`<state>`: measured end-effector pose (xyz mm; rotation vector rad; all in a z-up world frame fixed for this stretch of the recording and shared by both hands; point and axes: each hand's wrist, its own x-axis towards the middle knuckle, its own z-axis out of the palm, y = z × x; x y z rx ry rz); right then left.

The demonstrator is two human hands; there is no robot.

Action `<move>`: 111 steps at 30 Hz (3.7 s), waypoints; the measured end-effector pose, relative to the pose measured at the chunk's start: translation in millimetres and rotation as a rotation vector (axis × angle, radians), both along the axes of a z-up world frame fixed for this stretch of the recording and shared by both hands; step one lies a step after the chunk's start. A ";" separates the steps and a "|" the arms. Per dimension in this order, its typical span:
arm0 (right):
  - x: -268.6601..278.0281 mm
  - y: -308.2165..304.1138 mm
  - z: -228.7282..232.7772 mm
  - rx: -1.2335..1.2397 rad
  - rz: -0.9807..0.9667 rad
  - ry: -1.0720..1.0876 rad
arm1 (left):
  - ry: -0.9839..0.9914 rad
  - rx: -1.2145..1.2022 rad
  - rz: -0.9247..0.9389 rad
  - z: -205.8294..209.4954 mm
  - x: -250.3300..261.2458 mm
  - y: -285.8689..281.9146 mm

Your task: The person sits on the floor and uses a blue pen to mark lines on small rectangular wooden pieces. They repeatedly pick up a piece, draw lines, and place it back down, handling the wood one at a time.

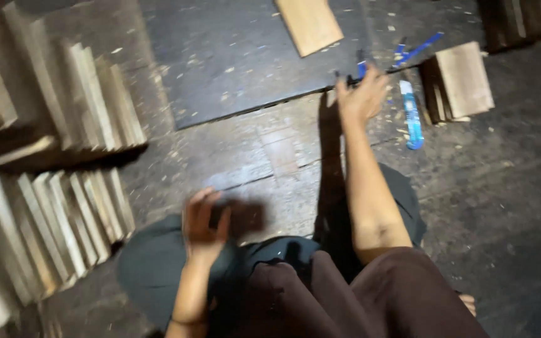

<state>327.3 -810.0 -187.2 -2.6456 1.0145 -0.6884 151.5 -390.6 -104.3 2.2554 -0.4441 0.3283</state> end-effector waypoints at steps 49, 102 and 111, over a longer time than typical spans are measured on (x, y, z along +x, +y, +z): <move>-146.3 190.9 3.4 2.558 0.488 -0.088 | 0.565 -0.921 -0.285 -31.0 70.3 1.0; -118.2 193.7 33.2 1.013 0.994 -0.445 | -0.202 -0.575 -0.149 29.0 55.3 -7.8; -119.9 196.0 22.2 0.926 0.983 -0.525 | -0.335 -0.530 -0.084 27.1 53.1 -2.2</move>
